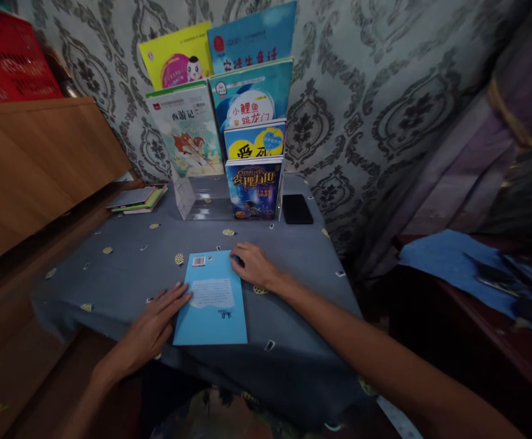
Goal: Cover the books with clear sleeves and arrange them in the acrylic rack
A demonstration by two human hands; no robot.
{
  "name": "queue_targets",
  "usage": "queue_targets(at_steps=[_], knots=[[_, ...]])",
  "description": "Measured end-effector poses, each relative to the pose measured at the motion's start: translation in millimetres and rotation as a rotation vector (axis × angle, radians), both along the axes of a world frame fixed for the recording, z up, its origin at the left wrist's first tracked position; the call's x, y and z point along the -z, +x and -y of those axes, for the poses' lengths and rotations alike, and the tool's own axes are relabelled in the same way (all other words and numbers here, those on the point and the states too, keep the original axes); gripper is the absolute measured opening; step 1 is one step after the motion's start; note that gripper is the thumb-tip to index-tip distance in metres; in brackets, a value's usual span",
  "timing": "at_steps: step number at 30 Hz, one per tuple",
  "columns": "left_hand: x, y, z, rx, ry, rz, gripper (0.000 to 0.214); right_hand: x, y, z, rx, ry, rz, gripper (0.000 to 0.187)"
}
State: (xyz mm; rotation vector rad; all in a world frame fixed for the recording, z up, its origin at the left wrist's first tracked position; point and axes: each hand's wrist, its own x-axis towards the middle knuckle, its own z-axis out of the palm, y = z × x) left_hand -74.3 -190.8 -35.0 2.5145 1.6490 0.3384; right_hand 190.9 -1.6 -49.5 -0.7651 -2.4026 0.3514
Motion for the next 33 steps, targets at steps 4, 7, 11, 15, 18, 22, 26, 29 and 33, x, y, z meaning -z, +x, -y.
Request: queue_targets(at_steps=[4, 7, 11, 15, 18, 22, 26, 29, 33], knots=[[-6.2, 1, 6, 0.045, -0.051, -0.046, 0.082, 0.8, 1, -2, -0.007, -0.006, -0.016, 0.020], [3.7, 3, 3, 0.020, 0.010, -0.060, 0.083, 0.5, 1, -2, -0.004, -0.009, -0.022, 0.021], [16.2, 1, 3, -0.018, 0.073, 0.048, 0.069, -1.7, 1, 0, -0.002, -0.038, -0.051, 0.022], [13.1, -4, -4, -0.059, 0.058, 0.415, 0.047, -8.1, 0, 5, -0.053, -0.103, -0.079, 0.027], [7.2, -8, -25, -0.128, 0.051, 0.691, 0.044, -13.5, -1, 10, -0.099, -0.164, -0.089, 0.029], [2.1, -7, -66, -0.268, 0.068, 0.913, 0.047, -18.1, -1, 14, -0.140, -0.290, -0.133, 0.033], [-4.2, 2, -102, -0.369, 0.064, 1.075, 0.045, -21.3, 0, 15, -0.121, -0.445, -0.156, 0.049], [-10.4, 11, -121, -0.408, 0.100, 1.166, 0.047, -22.9, 1, 16, -0.161, -0.613, -0.248, 0.064], [-16.3, 26, -135, -0.415, 0.032, 1.333, 0.046, -22.9, -1, 17, -0.208, -0.808, -0.460, 0.072]])
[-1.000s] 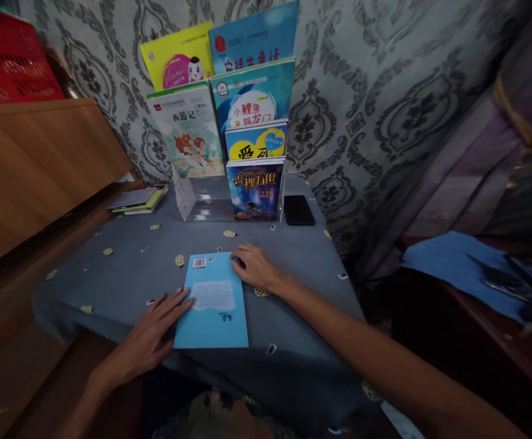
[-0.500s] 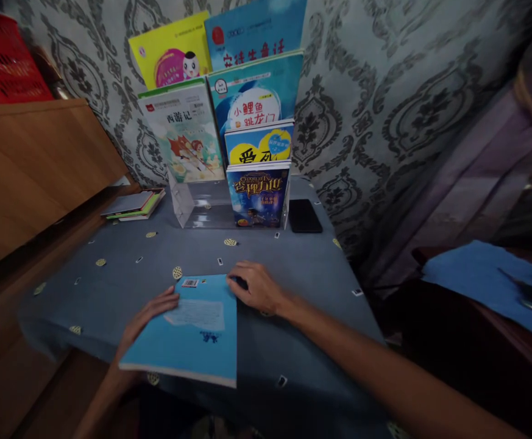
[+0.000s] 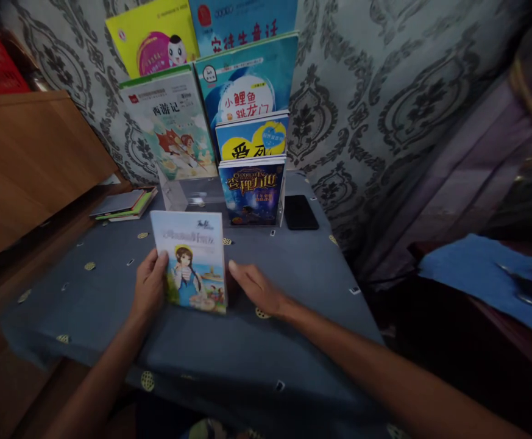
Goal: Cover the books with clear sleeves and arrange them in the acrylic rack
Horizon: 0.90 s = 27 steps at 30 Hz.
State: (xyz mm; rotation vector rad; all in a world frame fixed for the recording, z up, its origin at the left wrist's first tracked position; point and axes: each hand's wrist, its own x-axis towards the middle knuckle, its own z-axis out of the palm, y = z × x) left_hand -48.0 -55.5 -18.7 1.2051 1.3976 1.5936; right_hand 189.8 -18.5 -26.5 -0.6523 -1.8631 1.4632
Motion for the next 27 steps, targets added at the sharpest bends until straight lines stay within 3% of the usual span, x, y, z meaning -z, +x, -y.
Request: queue_targets(at_steps=[5, 8, 10, 13, 16, 20, 24, 27], knots=[[7.1, 14, -3, 0.046, -0.141, 0.071, 0.052, 5.0, -2, -9, 0.153, -0.113, -0.037, 0.051], [16.1, 12, -4, 0.040, -0.235, 0.034, 0.060, 10.0, -2, -16, 0.202, -0.196, -0.008, 0.049], [19.4, 7, -5, 0.049, -0.251, -0.069, 0.059, 12.5, -1, -18, 0.214, -0.233, 0.027, 0.048], [18.0, -3, -8, 0.093, -0.180, -0.385, 0.046, 12.9, 2, -20, 0.232, -0.213, 0.127, 0.046], [13.4, -11, -12, 0.063, -0.052, -0.741, 0.030, 10.2, 8, -23, 0.324, 0.025, 0.369, 0.041], [13.6, -12, -20, 0.071, 0.011, -0.955, 0.028, 8.8, 15, -26, 0.496, 0.377, 0.667, 0.041], [18.0, -6, -33, 0.120, 0.033, -1.099, 0.028, 9.4, 13, -23, 0.512, 0.556, 0.690, 0.031], [17.8, -3, -44, 0.115, 0.025, -1.180, 0.028, 5.2, 1, -22, 0.390, 0.761, 0.626, 0.026]])
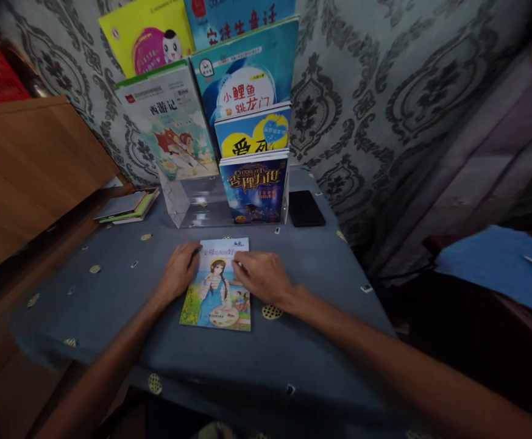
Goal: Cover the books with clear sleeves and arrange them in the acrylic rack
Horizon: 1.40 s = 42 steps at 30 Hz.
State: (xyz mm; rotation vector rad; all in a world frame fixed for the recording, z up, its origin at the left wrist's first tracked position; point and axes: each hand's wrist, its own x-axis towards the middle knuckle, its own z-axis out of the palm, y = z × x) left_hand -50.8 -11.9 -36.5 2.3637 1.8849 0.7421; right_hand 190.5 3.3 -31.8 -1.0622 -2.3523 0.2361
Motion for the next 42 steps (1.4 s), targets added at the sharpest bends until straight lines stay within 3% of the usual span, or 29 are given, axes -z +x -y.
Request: queue_targets(at_steps=[4, 11, 15, 23, 30, 33, 37, 42], knots=[[0.1, 1, -12, 0.005, -0.001, -0.057, 0.026, -5.6, -30, -8, -0.255, 0.067, 0.066, 0.024], [14.6, -3, -17, 0.033, 0.045, -0.002, 0.030, 0.1, -58, -25, -0.294, -0.047, 0.157, 0.036], [15.5, -3, -17, 0.043, 0.051, -0.007, 0.029, 2.0, -43, -29, -0.255, -0.075, 0.157, 0.033], [13.5, -3, -17, 0.030, 0.042, -0.061, 0.030, 22.8, 24, -46, -0.020, -0.052, 0.011, 0.031], [1.9, 4, -15, 0.046, 0.039, -0.225, 0.032, 24.6, 30, -50, -0.046, -0.019, -0.015, 0.027], [-2.5, 17, -17, 0.124, 0.031, -0.286, 0.032, 23.3, 28, -48, -0.063, 0.004, 0.006, 0.029], [1.1, 39, -17, 0.323, 0.018, -0.255, 0.035, 23.6, 29, -48, -0.067, -0.004, 0.038, 0.032], [3.6, 50, 1, 0.498, -0.035, -0.174, 0.036, 25.0, 29, -49, -0.072, -0.029, 0.056, 0.032]])
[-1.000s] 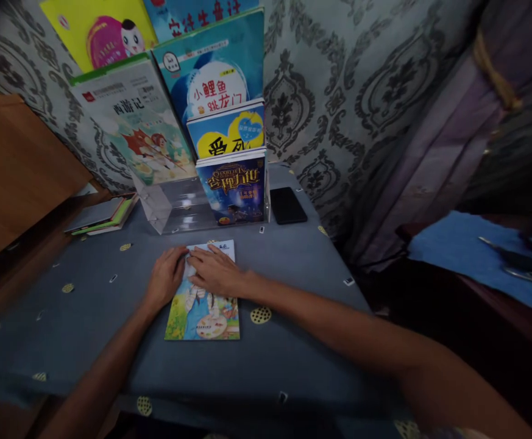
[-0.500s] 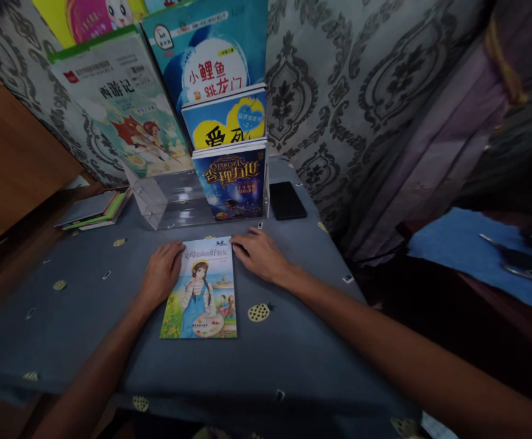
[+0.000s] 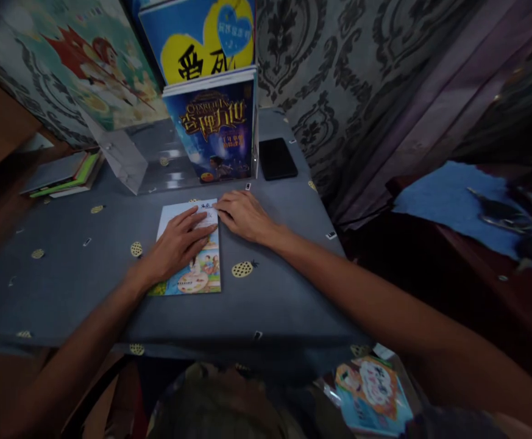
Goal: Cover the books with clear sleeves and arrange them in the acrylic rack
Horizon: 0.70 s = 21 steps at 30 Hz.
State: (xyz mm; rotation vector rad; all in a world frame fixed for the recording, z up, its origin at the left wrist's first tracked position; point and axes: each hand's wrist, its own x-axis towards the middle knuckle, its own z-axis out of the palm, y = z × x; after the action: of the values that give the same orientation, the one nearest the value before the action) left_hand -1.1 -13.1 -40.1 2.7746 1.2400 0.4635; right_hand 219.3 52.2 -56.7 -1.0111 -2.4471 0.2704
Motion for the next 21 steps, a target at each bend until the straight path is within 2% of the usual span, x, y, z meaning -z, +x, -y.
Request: queue_targets(at_steps=[5, 10, 16, 21], knots=[[-9.1, -3, 41, 0.080, -0.116, 0.050, 0.032, 0.2, 0, 1, 0.011, -0.019, 0.001, 0.036], [-16.2, -4, 77, 0.149, -0.242, 0.003, 0.034, -0.1, 1, 2, 0.013, -0.044, 0.014, 0.038], [-16.9, -1, 87, 0.115, -0.248, 0.006, 0.036, -5.3, -3, 9, 0.044, -0.040, 0.060, 0.036], [-21.7, -4, 84, 0.132, -0.258, 0.107, 0.033, -8.9, -12, 23, 0.077, 0.066, 0.009, 0.033]])
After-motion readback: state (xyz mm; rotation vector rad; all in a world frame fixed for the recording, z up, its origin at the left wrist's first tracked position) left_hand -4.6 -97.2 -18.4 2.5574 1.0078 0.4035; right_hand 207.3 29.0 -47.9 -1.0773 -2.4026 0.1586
